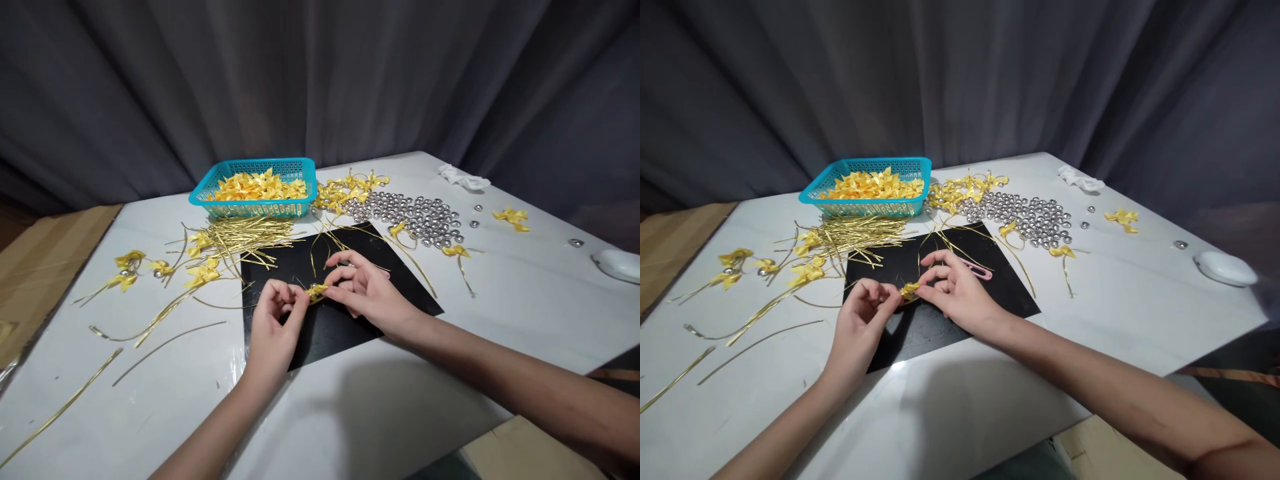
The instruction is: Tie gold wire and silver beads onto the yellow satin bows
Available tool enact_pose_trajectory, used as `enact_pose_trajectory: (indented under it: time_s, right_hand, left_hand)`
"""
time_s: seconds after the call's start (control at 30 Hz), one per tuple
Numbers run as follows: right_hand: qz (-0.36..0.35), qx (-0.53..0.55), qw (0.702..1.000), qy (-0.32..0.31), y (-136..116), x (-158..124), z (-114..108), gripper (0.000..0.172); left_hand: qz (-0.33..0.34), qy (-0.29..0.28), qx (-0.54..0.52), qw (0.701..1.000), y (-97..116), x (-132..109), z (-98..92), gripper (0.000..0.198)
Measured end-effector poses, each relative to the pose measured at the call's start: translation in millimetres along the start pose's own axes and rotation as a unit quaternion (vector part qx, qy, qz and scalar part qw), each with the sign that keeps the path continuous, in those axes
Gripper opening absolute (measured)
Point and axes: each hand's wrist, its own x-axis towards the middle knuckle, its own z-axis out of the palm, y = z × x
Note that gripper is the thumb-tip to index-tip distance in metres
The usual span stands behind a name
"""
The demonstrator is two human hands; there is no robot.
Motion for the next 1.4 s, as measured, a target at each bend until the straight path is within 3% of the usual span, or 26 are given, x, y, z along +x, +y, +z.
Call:
enact_pose_trajectory:
  time_s: [0.23,0.67,0.73,0.87,0.97,1.03,1.2,1.4]
  right_hand:
    - [0.015,0.093,0.994,0.054,-5.8,2.5,2.7,0.052]
    - [0.0,0.089,0.995,0.043,-7.2,4.5,-1.1,0.047]
    - [-0.017,0.06,0.998,0.025,-6.3,4.4,-2.7,0.042]
    - [-0.033,-0.077,0.993,-0.089,-9.3,1.8,-6.2,0.028]
    - [-0.034,-0.109,0.991,-0.067,-13.9,0.8,-8.2,0.02]
    - [-0.014,-0.107,0.992,-0.061,-15.7,1.5,-8.8,0.022]
    - [0.08,-0.106,0.974,-0.186,-13.0,5.5,-10.0,0.03]
    - [0.059,-0.116,0.97,-0.205,-13.2,4.9,-13.3,0.037]
  left_hand:
    - [0.03,0.013,0.018,0.999,-0.9,0.8,1.2,0.029]
    - [0.031,0.043,-0.001,0.999,2.1,0.1,1.5,0.032]
    - [0.028,0.035,-0.006,0.999,3.0,-0.4,1.2,0.032]
    - [-0.013,-0.045,-0.026,0.999,5.5,-2.3,-0.2,0.03]
    - [-0.03,-0.072,-0.034,0.996,7.0,-3.5,-1.2,0.029]
    - [-0.033,-0.076,-0.035,0.996,7.6,-3.8,-1.3,0.028]
    - [-0.025,-0.069,-0.022,0.997,6.9,-2.7,-1.1,0.025]
    - [-0.023,-0.073,0.012,0.997,2.8,-4.7,-3.1,0.014]
